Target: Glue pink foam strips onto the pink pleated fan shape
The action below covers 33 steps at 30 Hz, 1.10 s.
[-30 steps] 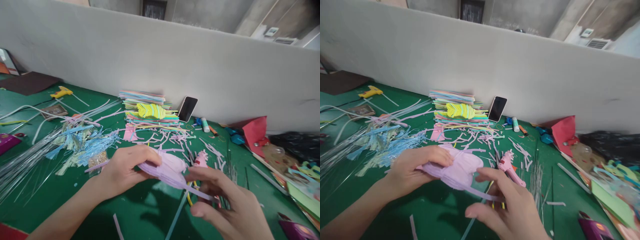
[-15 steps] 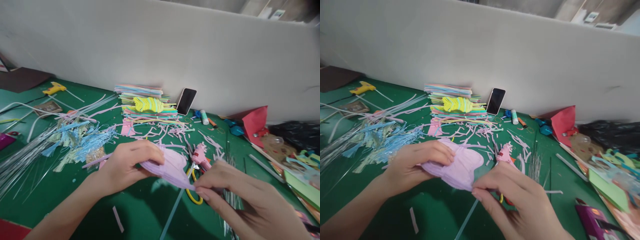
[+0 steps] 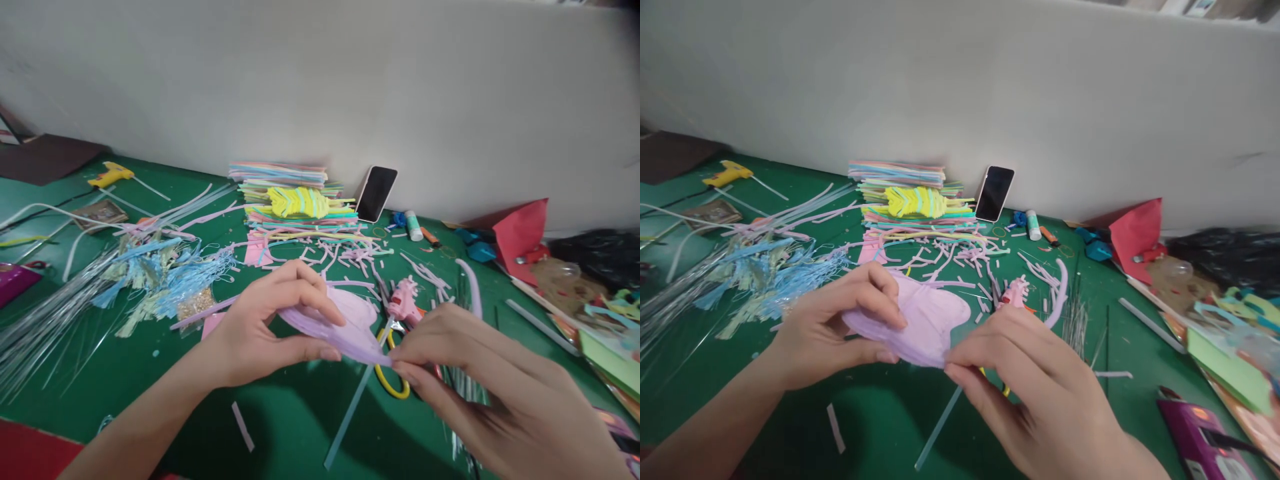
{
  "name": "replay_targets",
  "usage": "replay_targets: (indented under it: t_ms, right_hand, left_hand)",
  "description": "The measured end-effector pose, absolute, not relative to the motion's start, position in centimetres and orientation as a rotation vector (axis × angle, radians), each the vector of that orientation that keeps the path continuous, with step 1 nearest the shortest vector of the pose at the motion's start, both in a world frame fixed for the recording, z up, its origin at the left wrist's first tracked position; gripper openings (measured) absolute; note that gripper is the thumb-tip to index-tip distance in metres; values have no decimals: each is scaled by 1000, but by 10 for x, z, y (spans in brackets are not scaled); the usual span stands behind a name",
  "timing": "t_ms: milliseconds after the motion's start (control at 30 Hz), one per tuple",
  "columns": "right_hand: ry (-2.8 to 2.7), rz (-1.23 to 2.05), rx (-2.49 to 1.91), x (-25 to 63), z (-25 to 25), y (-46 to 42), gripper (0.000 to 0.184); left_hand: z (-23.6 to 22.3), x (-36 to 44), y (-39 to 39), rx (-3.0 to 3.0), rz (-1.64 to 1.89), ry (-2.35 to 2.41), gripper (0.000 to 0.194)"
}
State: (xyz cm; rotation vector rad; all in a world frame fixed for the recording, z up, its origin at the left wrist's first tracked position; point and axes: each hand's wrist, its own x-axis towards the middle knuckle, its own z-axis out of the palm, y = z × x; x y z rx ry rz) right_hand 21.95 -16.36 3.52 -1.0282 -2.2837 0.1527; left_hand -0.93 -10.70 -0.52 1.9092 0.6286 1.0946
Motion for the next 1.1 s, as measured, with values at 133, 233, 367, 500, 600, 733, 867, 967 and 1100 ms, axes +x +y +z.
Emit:
replay_targets:
  t_ms: [133, 233, 367, 500, 600, 733, 867, 967, 1100]
  right_hand:
    - [-2282, 131, -1012, 219, 35, -162, 10]
    - [-2278, 137, -1019, 220, 33, -162, 9]
    - [-2266, 147, -1038, 222, 31, -163, 9]
    - [-2247, 149, -1031, 223, 29, -163, 10]
    - [-2248, 137, -1016, 223, 28, -162, 10]
    - [-2277, 106, -980, 223, 30, -159, 12]
    - [-2293, 79, -961, 223, 33, -156, 14]
    - [-2301, 60, -949, 224, 34, -153, 14]
    - [-2303, 68, -942, 225, 33, -152, 12]
  left_hand:
    - [-5, -8, -105, 1904, 1116, 596, 18]
    - [-4, -6, -104, 1910, 1131, 573, 18]
    - [-4, -5, -104, 1914, 1157, 555, 17]
    - [-5, -5, -104, 1920, 1168, 532, 15]
    - [-5, -6, -104, 1961, 1186, 555, 32]
    - [2, -8, -105, 2096, 1148, 606, 41]
    - [7, -9, -105, 2153, 1125, 629, 23]
    - [8, -7, -105, 2144, 1125, 627, 18]
    - [9, -6, -106, 2143, 1116, 607, 14]
